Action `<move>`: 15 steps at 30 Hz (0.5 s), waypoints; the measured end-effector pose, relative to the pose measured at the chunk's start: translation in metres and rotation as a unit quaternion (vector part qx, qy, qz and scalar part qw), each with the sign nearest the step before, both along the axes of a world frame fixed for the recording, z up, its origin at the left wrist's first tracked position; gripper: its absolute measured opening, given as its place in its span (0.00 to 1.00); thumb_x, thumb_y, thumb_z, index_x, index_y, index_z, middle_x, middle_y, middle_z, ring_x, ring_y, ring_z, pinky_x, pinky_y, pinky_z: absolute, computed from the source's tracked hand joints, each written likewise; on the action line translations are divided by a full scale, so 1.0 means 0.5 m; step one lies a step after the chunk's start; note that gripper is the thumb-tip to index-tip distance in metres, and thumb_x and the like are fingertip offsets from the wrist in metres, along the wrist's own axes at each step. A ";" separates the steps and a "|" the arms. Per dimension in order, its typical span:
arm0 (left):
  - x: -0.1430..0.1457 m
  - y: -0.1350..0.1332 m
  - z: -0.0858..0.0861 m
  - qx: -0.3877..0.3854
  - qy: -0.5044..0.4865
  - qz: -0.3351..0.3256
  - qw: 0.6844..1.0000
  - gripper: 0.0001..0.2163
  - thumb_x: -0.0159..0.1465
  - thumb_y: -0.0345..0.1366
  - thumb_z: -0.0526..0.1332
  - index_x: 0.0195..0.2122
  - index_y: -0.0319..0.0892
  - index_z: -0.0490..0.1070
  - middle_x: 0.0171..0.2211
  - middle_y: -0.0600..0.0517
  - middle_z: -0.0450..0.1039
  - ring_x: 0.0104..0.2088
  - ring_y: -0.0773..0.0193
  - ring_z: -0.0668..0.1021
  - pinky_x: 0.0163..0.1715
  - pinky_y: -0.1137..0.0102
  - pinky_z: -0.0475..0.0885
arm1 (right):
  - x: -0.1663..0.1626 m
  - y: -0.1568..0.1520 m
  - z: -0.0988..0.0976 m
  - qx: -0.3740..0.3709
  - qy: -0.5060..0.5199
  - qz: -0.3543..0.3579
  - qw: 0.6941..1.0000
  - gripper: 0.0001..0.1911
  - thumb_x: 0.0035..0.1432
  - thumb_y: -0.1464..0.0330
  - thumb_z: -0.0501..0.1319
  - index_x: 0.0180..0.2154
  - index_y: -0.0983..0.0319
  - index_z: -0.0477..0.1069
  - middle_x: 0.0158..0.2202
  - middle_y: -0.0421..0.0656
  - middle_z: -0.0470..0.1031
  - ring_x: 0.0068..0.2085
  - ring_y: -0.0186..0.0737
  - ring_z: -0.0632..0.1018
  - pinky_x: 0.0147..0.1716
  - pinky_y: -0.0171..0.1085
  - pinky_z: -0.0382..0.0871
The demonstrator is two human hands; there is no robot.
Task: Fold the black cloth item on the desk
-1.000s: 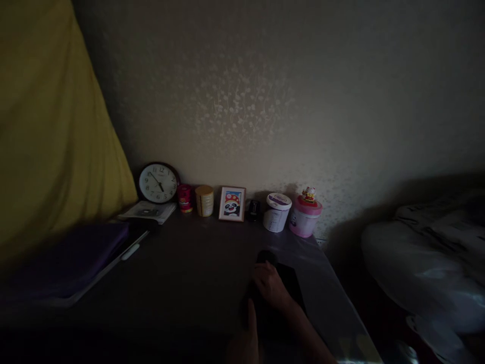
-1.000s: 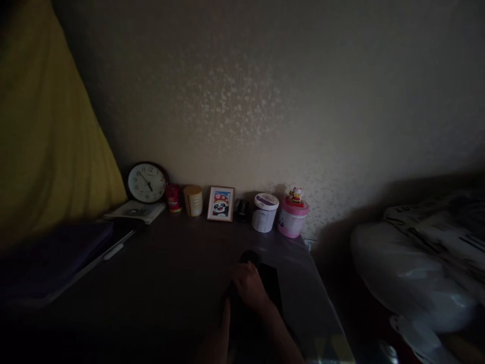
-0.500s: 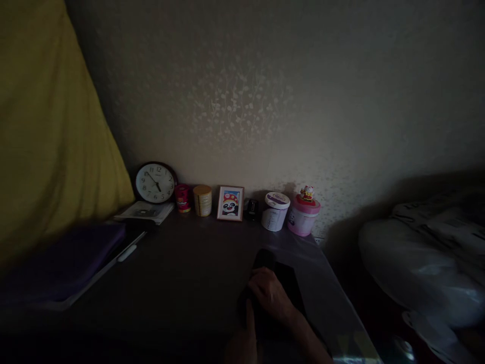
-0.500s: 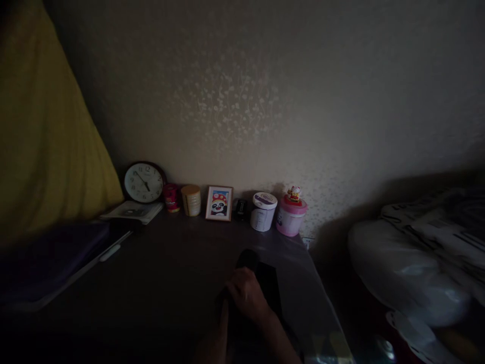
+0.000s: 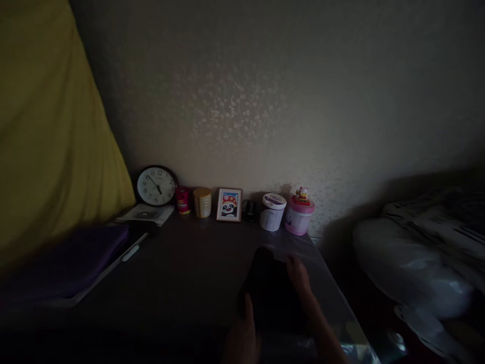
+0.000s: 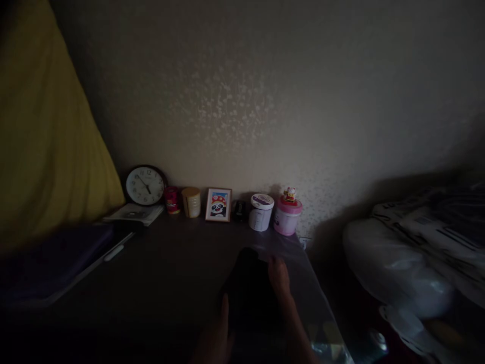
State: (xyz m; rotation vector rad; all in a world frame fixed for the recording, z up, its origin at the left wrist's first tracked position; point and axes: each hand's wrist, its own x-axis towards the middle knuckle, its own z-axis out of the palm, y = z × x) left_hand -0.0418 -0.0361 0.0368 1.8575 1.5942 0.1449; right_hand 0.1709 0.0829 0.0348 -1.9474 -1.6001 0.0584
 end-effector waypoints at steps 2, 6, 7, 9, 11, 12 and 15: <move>-0.001 -0.003 -0.005 0.019 -0.008 -0.008 1.000 0.34 0.59 0.29 0.49 0.61 0.36 0.28 0.41 0.42 0.72 0.40 0.58 0.74 0.37 0.67 0.65 | 0.024 -0.032 -0.004 -0.015 0.017 -0.019 1.000 0.18 0.56 0.64 0.47 0.37 0.62 0.73 0.35 0.47 0.77 0.38 0.42 0.76 0.36 0.34 0.64; -0.004 -0.006 -0.014 0.057 -0.023 -0.016 0.998 0.33 0.59 0.31 0.50 0.61 0.33 0.29 0.42 0.41 0.72 0.40 0.57 0.74 0.37 0.67 0.66 | 0.029 -0.074 -0.010 -0.042 0.069 0.000 0.997 0.22 0.56 0.59 0.46 0.36 0.64 0.74 0.34 0.47 0.77 0.37 0.44 0.76 0.32 0.34 0.64; -0.004 -0.006 -0.015 0.063 -0.024 -0.017 0.998 0.33 0.59 0.31 0.50 0.61 0.33 0.29 0.42 0.41 0.72 0.39 0.57 0.74 0.37 0.67 0.65 | 0.025 -0.080 -0.011 -0.046 0.077 0.005 0.996 0.22 0.55 0.59 0.46 0.37 0.65 0.73 0.35 0.47 0.77 0.37 0.44 0.76 0.33 0.34 0.64; -0.005 -0.007 -0.015 0.067 -0.021 -0.017 0.997 0.33 0.59 0.31 0.50 0.61 0.32 0.29 0.42 0.40 0.72 0.39 0.58 0.74 0.36 0.68 0.65 | 0.015 -0.090 -0.011 -0.049 0.070 0.004 0.996 0.22 0.55 0.59 0.47 0.39 0.65 0.73 0.37 0.48 0.77 0.39 0.45 0.76 0.34 0.34 0.64; -0.006 -0.007 -0.012 0.067 -0.021 -0.019 0.997 0.33 0.59 0.31 0.50 0.61 0.32 0.29 0.41 0.41 0.72 0.38 0.58 0.75 0.36 0.68 0.65 | 0.005 -0.099 -0.008 -0.046 0.042 -0.008 0.998 0.21 0.55 0.60 0.47 0.40 0.64 0.72 0.39 0.48 0.77 0.40 0.45 0.76 0.36 0.35 0.64; -0.006 -0.006 -0.011 0.071 -0.020 -0.019 0.997 0.33 0.59 0.31 0.49 0.61 0.31 0.29 0.40 0.41 0.72 0.39 0.58 0.74 0.36 0.68 0.65 | 0.000 -0.104 -0.006 -0.045 0.028 -0.013 0.999 0.20 0.55 0.60 0.48 0.40 0.63 0.72 0.39 0.48 0.77 0.40 0.45 0.76 0.36 0.35 0.64; -0.005 -0.006 -0.006 0.082 -0.012 -0.018 0.996 0.33 0.59 0.32 0.49 0.61 0.31 0.31 0.41 0.40 0.72 0.39 0.57 0.74 0.36 0.67 0.65 | -0.012 -0.118 0.002 -0.052 -0.003 -0.013 0.999 0.19 0.56 0.61 0.48 0.41 0.63 0.70 0.39 0.49 0.76 0.41 0.45 0.76 0.37 0.36 0.64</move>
